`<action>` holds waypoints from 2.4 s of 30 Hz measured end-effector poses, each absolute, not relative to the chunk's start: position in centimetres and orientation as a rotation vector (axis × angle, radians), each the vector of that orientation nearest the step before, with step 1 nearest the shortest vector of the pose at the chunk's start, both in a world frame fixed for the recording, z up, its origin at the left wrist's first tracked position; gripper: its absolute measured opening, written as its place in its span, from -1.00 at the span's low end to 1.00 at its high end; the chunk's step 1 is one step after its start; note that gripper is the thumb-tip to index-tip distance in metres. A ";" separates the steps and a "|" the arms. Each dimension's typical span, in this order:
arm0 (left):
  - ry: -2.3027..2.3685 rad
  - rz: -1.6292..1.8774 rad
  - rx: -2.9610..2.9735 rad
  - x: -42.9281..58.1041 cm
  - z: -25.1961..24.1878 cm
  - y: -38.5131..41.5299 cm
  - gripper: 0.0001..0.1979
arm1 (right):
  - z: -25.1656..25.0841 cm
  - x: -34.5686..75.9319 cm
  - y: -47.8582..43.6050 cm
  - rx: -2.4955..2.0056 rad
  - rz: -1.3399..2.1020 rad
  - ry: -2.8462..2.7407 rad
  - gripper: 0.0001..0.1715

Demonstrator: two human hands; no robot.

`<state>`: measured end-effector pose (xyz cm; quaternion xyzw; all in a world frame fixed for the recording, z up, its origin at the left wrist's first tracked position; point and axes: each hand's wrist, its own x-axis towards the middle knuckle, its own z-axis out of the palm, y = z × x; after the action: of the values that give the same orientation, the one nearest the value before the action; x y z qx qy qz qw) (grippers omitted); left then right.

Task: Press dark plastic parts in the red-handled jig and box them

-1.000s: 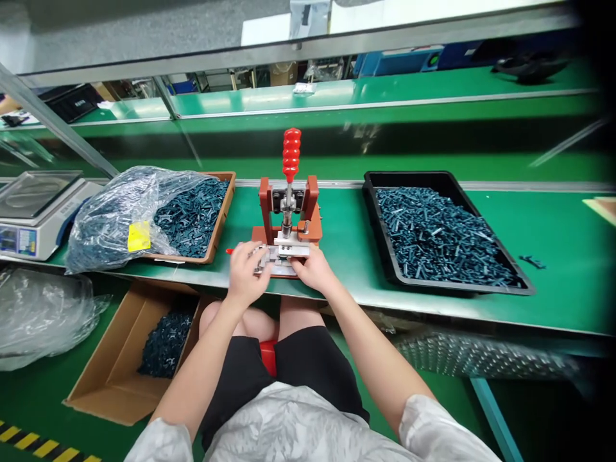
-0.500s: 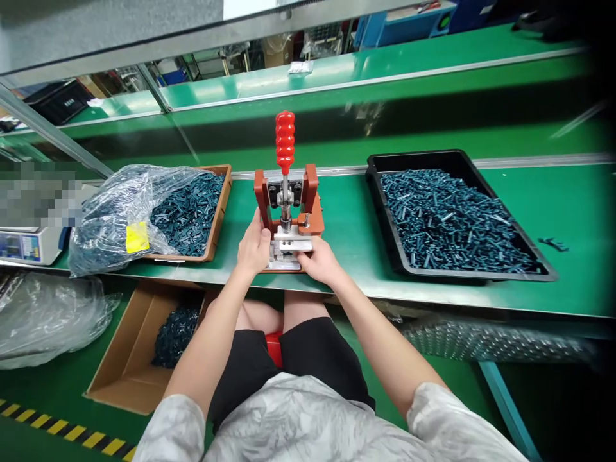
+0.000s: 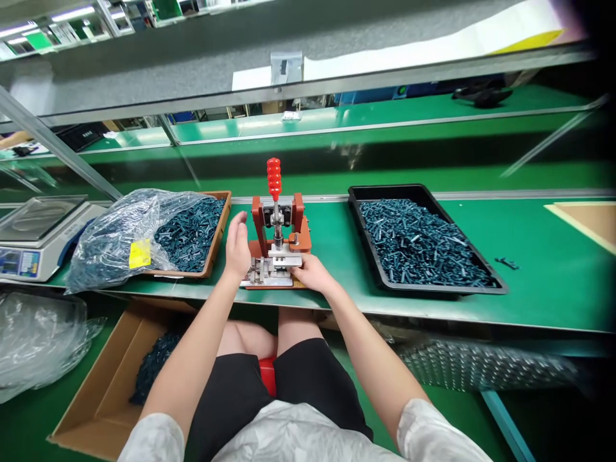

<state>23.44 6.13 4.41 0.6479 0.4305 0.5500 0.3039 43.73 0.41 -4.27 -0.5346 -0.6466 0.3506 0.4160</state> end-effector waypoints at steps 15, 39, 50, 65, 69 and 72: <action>0.524 1.698 1.984 29.6 12.1 -0.2 -0.66 | -2.7 43.4 -0.5 -1.302 0.950 -1.600 -0.57; 0.690 1.324 1.870 30.8 17.1 8.4 -0.41 | -4.3 43.5 -0.1 -1.331 0.807 -1.627 -0.69; 1.296 1.463 1.908 20.5 1.7 4.3 -0.74 | -4.6 42.8 -1.2 -1.266 0.578 -1.659 -0.61; 0.812 1.482 0.950 18.5 -3.7 3.7 -0.52 | -4.9 41.8 -1.3 -1.416 0.562 -1.645 -0.67; 1.039 1.599 1.066 19.2 -4.0 3.2 -0.54 | -4.8 41.4 -1.1 -1.440 0.509 -1.626 -0.67; 1.328 1.693 1.278 19.7 -4.1 0.5 -0.54 | -3.8 41.8 -1.8 -1.454 0.425 -1.598 -0.73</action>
<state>19.74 0.53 -4.12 0.4847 0.5039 0.6422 0.3142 41.79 -1.78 -3.78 -0.5889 -0.6471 0.1719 0.4526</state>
